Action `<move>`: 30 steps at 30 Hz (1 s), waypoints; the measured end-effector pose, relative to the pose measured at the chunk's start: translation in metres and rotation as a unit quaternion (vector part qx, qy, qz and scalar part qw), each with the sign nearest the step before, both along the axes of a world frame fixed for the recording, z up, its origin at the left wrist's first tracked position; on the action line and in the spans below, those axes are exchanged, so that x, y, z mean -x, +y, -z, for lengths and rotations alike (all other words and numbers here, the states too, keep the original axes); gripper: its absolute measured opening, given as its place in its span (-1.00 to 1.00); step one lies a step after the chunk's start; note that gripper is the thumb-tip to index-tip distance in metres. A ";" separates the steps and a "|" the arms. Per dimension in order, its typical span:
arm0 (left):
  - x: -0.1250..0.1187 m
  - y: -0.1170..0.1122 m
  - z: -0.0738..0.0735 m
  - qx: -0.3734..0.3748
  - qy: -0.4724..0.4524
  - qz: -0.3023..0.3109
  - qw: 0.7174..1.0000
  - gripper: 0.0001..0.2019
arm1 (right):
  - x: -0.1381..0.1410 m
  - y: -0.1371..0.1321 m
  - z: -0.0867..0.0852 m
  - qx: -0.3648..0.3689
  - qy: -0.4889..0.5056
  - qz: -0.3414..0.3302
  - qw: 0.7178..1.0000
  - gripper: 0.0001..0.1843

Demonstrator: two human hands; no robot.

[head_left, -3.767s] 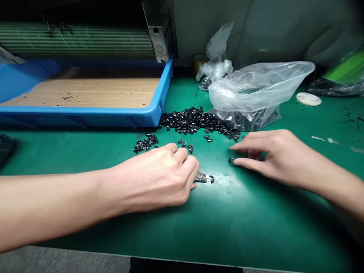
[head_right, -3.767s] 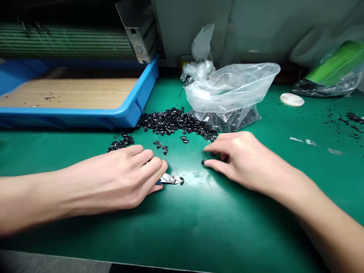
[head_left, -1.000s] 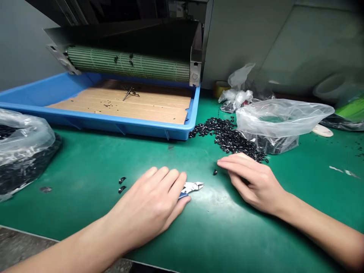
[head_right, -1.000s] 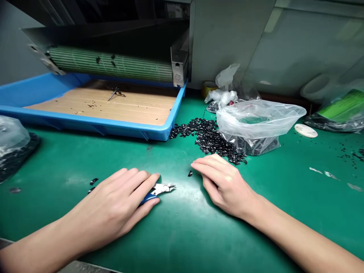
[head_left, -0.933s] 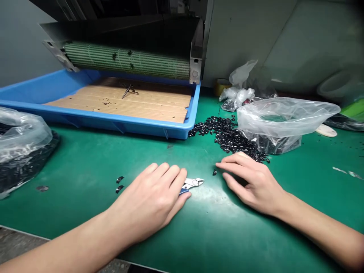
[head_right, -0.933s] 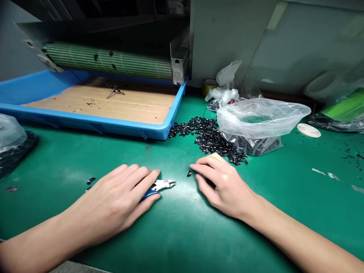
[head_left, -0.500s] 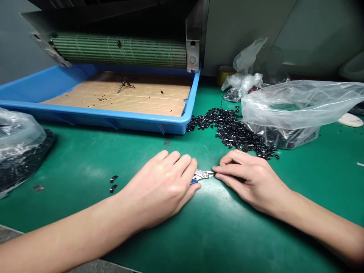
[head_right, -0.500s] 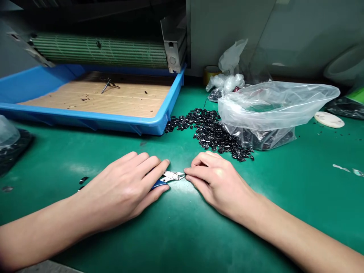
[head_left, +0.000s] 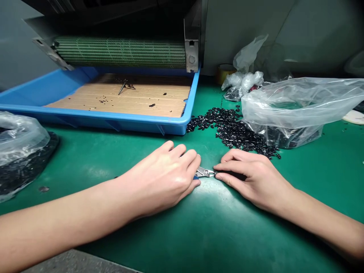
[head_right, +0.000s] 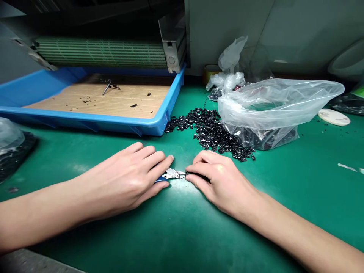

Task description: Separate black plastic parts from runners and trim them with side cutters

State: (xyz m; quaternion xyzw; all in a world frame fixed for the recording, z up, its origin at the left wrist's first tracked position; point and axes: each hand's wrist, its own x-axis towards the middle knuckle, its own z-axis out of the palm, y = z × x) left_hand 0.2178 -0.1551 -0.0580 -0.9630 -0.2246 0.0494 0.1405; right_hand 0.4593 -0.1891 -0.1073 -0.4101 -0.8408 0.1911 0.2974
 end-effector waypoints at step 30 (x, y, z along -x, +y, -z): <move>0.137 -0.018 -0.039 -0.017 -0.159 -0.197 0.967 -0.68 | 0.117 -0.004 0.000 -0.057 -0.049 -0.025 0.997 -0.79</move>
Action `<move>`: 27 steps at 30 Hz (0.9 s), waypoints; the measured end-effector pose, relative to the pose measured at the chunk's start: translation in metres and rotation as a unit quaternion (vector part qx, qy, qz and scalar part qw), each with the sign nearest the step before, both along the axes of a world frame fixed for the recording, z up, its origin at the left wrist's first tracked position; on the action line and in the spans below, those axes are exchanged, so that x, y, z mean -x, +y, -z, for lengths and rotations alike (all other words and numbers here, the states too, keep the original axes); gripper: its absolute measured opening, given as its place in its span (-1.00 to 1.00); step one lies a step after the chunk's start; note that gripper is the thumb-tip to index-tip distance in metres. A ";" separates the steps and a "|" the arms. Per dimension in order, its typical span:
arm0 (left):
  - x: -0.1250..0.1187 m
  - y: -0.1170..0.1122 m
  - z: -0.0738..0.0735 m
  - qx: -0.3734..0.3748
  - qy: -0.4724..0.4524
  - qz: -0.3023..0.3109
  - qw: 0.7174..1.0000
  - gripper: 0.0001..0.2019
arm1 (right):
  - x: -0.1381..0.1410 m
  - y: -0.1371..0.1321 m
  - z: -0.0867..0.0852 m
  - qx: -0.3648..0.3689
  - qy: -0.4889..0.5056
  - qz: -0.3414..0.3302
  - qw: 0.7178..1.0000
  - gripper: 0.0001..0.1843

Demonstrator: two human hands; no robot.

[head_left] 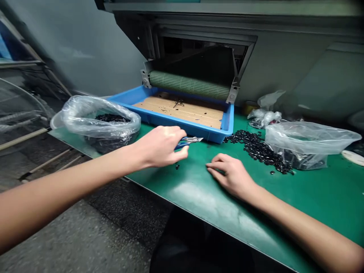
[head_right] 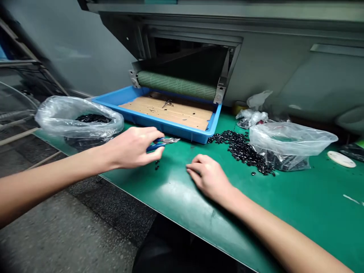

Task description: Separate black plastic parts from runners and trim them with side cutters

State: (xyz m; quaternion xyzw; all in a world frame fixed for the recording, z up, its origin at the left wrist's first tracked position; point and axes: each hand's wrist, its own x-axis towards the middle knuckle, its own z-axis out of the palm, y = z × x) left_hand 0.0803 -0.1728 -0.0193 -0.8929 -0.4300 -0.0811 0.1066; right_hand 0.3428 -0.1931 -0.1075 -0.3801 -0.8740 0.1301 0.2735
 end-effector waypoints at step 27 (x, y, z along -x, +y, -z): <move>-0.090 -0.034 0.052 0.043 0.078 0.078 0.993 -0.68 | -0.101 -0.006 -0.009 0.044 -0.064 -0.037 0.996 -0.77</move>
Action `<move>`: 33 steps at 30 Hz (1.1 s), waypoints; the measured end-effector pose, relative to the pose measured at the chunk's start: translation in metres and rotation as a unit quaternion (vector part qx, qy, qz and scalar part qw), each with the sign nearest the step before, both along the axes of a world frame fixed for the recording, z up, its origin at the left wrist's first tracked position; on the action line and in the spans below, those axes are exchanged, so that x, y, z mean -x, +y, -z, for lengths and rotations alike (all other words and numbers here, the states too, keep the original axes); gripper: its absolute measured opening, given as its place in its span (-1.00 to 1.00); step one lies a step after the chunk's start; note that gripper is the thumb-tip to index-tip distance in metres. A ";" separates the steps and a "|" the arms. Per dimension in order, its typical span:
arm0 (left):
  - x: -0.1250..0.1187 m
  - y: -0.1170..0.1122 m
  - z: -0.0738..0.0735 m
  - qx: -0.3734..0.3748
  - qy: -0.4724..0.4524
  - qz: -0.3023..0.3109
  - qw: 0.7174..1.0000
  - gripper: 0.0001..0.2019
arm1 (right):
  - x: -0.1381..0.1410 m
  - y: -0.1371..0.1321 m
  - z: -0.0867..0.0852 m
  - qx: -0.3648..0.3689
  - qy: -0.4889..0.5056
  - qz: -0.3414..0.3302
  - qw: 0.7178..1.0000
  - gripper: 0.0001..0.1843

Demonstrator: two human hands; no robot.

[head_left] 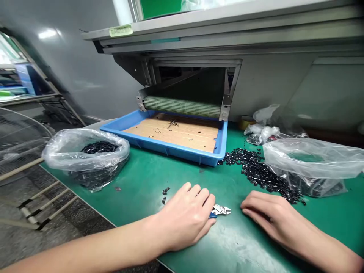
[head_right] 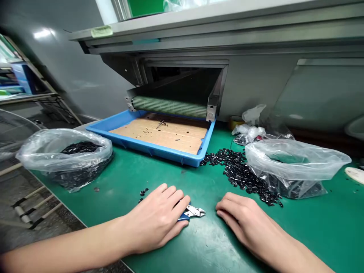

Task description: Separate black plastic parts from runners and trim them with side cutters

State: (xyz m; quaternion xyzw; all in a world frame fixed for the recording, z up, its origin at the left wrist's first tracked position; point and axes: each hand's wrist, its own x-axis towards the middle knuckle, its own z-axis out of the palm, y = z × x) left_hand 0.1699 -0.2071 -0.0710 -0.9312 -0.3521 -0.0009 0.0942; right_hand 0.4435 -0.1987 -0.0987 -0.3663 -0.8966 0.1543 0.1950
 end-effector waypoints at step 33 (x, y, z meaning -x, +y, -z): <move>-0.042 0.047 -0.012 -0.039 0.079 0.185 0.979 -0.63 | -0.012 -0.016 0.000 0.026 0.050 0.131 0.990 -0.84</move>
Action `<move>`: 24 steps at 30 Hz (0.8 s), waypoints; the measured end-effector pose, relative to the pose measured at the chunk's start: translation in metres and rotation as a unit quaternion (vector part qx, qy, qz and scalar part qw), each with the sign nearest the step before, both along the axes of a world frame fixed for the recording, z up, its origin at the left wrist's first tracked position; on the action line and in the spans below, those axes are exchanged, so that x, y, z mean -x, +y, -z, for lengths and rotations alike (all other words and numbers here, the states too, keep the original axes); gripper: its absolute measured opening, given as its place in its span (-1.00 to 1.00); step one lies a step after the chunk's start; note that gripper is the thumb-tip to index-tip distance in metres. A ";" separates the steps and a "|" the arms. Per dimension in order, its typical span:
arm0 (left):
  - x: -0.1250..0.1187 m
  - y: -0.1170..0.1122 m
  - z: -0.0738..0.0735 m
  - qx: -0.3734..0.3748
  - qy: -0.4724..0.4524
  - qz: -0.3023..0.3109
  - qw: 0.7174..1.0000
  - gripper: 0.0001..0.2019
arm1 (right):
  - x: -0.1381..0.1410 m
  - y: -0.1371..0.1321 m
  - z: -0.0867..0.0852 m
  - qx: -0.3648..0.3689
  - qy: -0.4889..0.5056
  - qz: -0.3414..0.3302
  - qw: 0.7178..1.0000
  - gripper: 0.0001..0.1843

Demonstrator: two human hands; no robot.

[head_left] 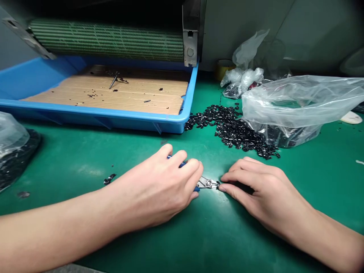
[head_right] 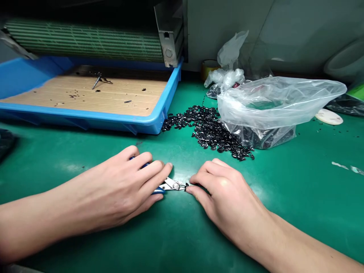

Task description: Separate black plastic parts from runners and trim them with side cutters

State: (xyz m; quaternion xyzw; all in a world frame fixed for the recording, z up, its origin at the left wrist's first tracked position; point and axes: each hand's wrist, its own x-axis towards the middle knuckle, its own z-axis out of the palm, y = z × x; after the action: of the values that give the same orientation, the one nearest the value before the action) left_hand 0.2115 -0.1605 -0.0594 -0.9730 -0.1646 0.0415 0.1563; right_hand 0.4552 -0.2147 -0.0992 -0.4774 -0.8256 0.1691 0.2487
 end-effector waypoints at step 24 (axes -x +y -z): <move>0.006 0.002 -0.005 -0.038 -0.009 0.042 0.998 -0.67 | -0.039 0.032 -0.008 -0.062 -0.109 0.010 0.992 -0.80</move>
State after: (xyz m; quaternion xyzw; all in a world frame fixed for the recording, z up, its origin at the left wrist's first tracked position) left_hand 0.2060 -0.1589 -0.0549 -0.9728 -0.1264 0.0200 0.1931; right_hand 0.4940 -0.1829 -0.0908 -0.4846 -0.8520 0.0617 0.1881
